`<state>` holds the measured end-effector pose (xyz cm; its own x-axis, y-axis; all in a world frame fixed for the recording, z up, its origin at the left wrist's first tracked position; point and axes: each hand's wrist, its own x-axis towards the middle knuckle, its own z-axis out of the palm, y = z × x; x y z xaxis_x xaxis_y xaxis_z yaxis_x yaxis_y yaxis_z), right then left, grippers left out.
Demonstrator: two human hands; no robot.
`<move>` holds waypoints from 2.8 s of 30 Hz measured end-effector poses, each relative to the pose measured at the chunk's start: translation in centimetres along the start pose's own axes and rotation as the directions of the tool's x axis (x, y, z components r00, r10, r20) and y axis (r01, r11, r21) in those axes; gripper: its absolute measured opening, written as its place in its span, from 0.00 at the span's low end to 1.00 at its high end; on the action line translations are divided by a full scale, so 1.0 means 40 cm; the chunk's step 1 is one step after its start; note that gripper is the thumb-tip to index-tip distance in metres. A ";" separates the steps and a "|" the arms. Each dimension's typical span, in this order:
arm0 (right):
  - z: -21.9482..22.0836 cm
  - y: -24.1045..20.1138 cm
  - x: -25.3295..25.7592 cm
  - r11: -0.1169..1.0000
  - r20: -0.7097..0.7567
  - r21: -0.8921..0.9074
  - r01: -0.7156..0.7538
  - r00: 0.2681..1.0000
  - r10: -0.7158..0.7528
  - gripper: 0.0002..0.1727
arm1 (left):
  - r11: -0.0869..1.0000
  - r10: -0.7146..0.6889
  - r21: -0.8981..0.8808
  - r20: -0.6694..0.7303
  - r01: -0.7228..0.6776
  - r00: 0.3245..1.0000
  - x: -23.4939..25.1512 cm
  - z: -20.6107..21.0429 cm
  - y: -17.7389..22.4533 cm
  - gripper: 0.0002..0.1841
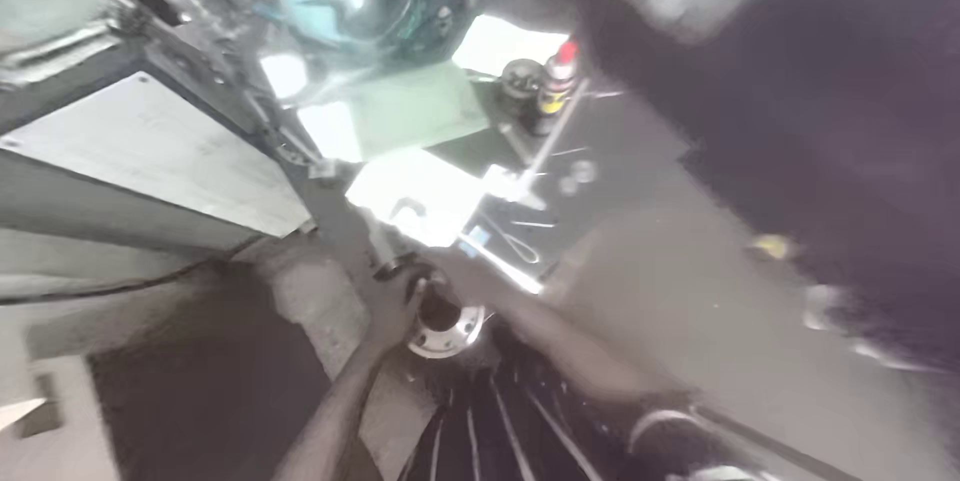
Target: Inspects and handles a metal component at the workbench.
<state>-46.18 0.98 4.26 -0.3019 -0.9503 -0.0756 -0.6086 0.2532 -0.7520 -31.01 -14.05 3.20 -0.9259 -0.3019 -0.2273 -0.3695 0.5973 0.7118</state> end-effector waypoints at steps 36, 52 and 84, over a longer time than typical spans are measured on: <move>0.250 -0.102 -0.482 0.873 0.012 0.288 -0.394 0.913 0.408 0.23 | 0.442 0.556 0.131 0.736 -0.887 0.386 -0.144 0.068 0.067 0.34; 0.063 0.004 -0.487 0.793 -0.045 0.352 -0.497 0.837 0.545 0.29 | 0.618 0.624 0.338 -0.761 -0.710 0.180 -0.170 -0.461 0.406 0.11; 0.266 -0.069 -0.295 0.138 0.425 0.728 -0.671 0.601 0.677 0.41 | 0.952 -0.301 -0.116 -0.176 0.284 0.937 -0.223 0.026 -0.068 0.34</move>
<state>-33.12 9.57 0.25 -0.2818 -0.4762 -0.8330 0.6528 0.5411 -0.5302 -21.83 -12.22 2.59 -0.7427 -0.5932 -0.3107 -0.6053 0.3963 0.6904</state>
